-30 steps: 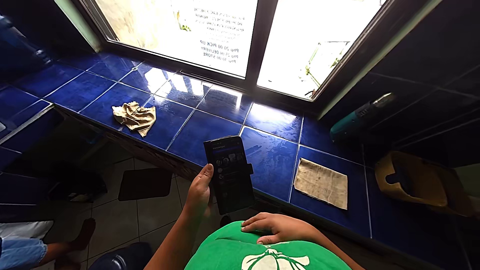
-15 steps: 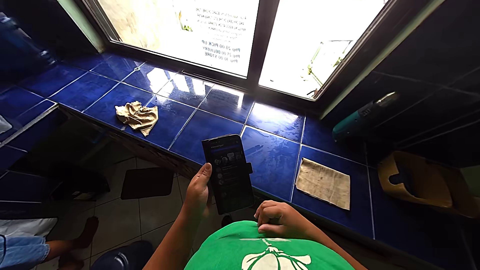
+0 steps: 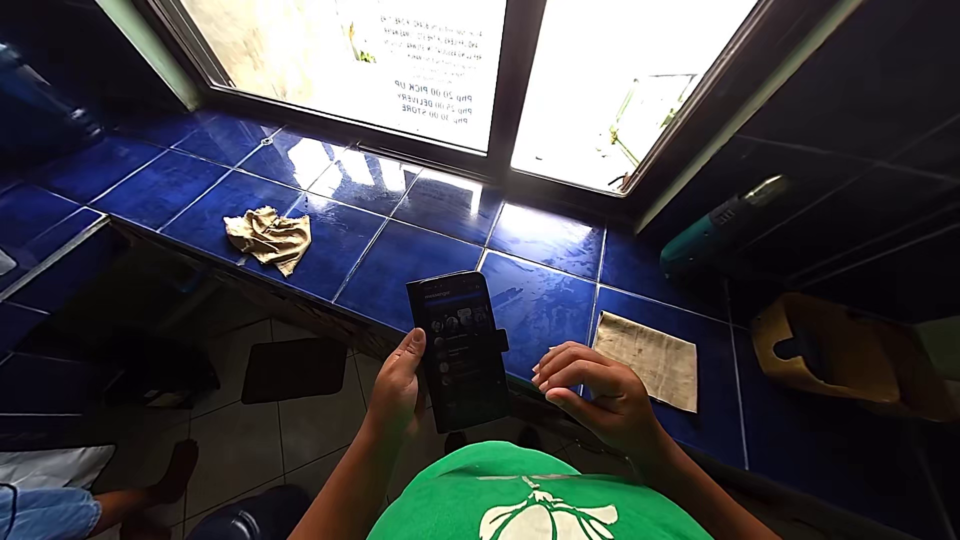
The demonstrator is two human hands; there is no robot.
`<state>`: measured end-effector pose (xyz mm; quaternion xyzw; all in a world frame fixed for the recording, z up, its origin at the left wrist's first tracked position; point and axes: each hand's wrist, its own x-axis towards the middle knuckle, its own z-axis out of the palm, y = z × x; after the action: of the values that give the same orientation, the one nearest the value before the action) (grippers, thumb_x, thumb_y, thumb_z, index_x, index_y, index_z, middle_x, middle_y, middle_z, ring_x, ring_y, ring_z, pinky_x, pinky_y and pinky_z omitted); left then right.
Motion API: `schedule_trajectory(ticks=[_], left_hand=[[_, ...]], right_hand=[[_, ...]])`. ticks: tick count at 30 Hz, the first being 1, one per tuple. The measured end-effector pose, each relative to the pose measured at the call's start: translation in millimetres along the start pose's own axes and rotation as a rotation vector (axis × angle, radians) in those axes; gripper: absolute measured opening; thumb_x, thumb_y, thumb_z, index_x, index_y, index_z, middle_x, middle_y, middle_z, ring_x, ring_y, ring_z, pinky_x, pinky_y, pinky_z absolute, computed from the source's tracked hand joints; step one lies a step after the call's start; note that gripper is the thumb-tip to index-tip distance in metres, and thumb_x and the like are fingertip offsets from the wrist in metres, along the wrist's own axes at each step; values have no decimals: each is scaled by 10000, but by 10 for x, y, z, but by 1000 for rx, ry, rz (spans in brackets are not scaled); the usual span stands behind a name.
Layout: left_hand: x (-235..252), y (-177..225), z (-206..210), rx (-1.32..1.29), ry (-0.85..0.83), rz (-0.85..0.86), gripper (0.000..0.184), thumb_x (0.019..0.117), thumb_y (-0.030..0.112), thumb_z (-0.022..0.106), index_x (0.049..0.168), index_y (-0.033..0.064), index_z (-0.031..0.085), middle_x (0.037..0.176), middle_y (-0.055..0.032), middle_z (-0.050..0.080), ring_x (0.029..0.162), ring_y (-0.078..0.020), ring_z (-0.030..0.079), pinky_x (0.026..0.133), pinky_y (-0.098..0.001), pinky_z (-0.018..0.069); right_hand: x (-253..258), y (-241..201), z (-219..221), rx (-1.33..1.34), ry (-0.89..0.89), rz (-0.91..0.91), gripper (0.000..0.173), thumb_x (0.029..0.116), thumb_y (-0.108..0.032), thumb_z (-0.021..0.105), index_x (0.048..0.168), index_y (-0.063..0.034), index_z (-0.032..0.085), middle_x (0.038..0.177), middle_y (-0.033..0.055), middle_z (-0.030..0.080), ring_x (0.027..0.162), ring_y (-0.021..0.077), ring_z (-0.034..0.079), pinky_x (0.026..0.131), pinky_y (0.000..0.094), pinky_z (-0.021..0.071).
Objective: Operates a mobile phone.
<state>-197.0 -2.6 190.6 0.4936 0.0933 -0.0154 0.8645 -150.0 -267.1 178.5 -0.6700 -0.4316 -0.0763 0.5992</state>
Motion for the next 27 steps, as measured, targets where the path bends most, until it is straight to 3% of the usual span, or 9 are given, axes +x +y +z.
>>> schedule_trajectory(ticks=[3,7,13,20,24,27], left_hand=[[-3,-14,-5,-8,-3,-4,445,1130,277,259,1311,18,572,1112,-140,720,1028,-206,717,924,-403,598],[-17,-14,-5,-5,9,-12,450,1132,278,247,1323,12,556,1109,-140,721,1022,-212,721,917,-401,602],[-37,-23,-16,-18,9,-19,450,1131,280,249,1319,12,559,1108,-135,722,1026,-209,719,922,-398,599],[-44,-55,-4,-16,-12,-14,435,1128,267,268,1320,7,559,1114,-133,719,1031,-195,716,929,-388,595],[-53,-64,17,29,-28,-9,420,1127,259,273,1291,8,567,1098,-111,720,1018,-173,715,927,-365,594],[-59,-49,13,11,-25,-4,424,1127,260,268,1305,10,561,1107,-118,721,1026,-183,717,926,-372,598]], right_hand=[[58,-45,49,-146,-32,-62,216,1050,-198,563,991,-80,735,1053,42,739,1128,182,664,1012,355,537],[66,-52,155,-320,-63,-108,260,1023,-126,508,1157,-136,731,1200,33,719,1227,204,617,1084,397,484],[99,-61,239,-519,-106,-104,358,1058,-433,496,1308,-239,665,1443,17,594,1425,232,460,1195,484,353],[201,-29,343,-672,-159,-75,471,1050,-560,432,1441,-334,568,1631,24,388,1562,288,217,1239,620,162],[244,21,399,-726,-180,-65,511,1039,-591,420,1465,-341,552,1655,16,353,1572,304,179,1223,650,137],[221,13,314,-579,-53,-62,528,1046,-594,406,1434,-268,554,1617,17,407,1553,260,252,1245,608,192]])
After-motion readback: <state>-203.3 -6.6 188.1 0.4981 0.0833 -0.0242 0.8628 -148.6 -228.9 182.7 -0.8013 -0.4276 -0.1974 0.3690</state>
